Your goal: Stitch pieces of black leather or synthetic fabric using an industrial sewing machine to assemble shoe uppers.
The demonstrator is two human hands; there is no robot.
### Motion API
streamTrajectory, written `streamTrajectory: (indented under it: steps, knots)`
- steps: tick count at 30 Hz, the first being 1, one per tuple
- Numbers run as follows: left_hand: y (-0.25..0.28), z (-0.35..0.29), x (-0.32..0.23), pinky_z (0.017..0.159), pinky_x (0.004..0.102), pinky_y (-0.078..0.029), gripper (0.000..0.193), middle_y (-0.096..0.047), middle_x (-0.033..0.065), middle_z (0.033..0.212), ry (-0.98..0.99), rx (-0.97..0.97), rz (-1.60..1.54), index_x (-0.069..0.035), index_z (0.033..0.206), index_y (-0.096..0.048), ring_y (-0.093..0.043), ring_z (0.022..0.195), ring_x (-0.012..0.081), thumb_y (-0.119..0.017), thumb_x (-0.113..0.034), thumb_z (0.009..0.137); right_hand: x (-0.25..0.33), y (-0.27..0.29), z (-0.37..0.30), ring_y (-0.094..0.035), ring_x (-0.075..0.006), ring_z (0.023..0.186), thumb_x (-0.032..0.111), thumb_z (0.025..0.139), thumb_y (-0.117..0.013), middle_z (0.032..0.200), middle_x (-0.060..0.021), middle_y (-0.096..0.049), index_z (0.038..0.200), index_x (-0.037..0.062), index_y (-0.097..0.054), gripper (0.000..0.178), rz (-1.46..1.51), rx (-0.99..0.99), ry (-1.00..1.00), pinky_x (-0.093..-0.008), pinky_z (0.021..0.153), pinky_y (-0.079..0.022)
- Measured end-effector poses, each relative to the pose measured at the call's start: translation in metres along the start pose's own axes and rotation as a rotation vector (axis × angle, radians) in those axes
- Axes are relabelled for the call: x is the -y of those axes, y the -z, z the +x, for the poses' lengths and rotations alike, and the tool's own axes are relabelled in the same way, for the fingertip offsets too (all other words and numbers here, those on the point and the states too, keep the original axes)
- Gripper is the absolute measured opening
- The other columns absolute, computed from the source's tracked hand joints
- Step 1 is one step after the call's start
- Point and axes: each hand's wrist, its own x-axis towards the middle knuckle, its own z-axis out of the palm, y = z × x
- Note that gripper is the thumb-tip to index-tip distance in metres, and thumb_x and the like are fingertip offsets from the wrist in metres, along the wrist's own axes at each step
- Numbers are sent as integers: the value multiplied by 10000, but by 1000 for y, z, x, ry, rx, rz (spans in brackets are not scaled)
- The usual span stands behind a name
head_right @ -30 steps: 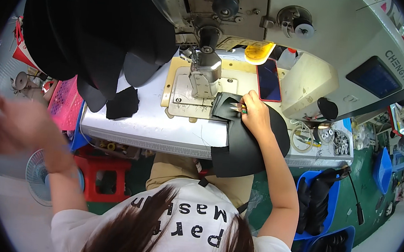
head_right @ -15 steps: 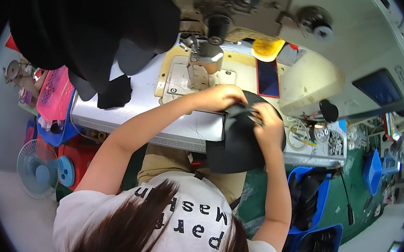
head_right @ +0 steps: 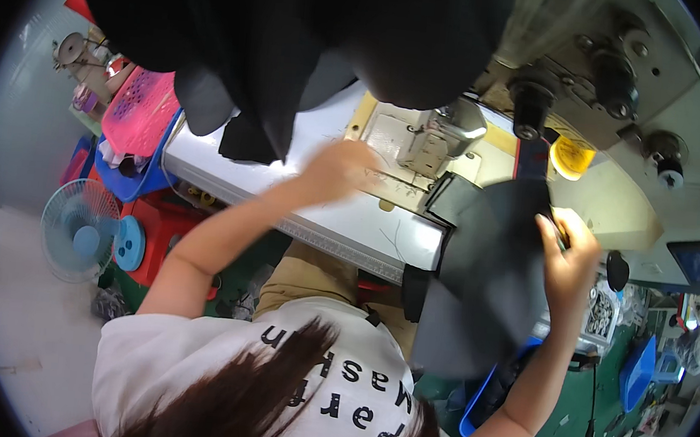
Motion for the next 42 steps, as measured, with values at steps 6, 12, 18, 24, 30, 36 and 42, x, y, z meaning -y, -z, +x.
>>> streamTrajectory:
  steps: [6, 12, 18, 24, 30, 36, 42]
  knots:
    - [146, -52, 90, 816, 392, -451, 277, -596, 142, 905, 205, -43, 755, -22, 947, -656, -534, 929, 325, -696, -191, 731, 1, -55, 53, -404, -185, 555, 97, 803, -619, 607, -112, -461, 735, -15, -503, 174, 199, 158, 134, -293, 549, -375]
    - [134, -50, 84, 779, 382, -425, 184, -590, 92, 859, 281, -30, 643, -41, 836, -631, -527, 880, 303, -713, -120, 691, -10, -61, 56, -507, -111, 663, 102, 839, -591, 690, -52, -563, 854, -29, -575, 132, 264, 252, 18, -249, 650, -427]
    - [170, -36, 77, 706, 296, -434, 145, -596, 101, 742, 363, -82, 92, 37, 796, -548, -590, 724, 238, -657, -45, 746, 19, -64, 50, -554, -121, 895, 8, 866, -531, 960, -74, -583, 1031, -12, -545, 166, 447, 235, 134, -240, 815, -435]
    - [146, 21, 20, 809, 285, -454, 279, -652, 113, 915, 593, 174, 40, 1, 1046, -622, -594, 864, 166, -655, -132, 803, 15, -92, 65, -620, -223, 715, 57, 800, -646, 792, -123, -624, 943, 14, -589, 159, 541, 86, 239, -314, 648, -477]
    - [84, 92, -61, 867, 275, -405, 384, -609, 69, 1019, 514, 313, -715, 16, 1029, -616, -539, 979, 156, -766, -87, 691, -7, -107, 70, -558, -300, 738, 116, 772, -674, 824, -138, -599, 920, 22, -614, 186, 474, -8, 184, -348, 677, -446]
    - [72, 118, -56, 843, 276, -412, 479, -598, 69, 950, 604, 302, -751, 22, 1068, -580, -538, 922, 154, -791, -63, 645, -4, -101, 73, -537, -275, 801, 89, 763, -617, 838, -123, -574, 910, 29, -603, 159, 433, 51, 155, -345, 729, -433]
    - [66, 123, -43, 801, 254, -437, 609, -583, 51, 870, 643, 278, -721, 7, 1187, -527, -537, 871, 132, -754, 16, 623, -4, -99, 79, -547, -262, 795, 103, 777, -554, 817, -119, -588, 885, 14, -584, 143, 462, 128, 60, -333, 717, -433]
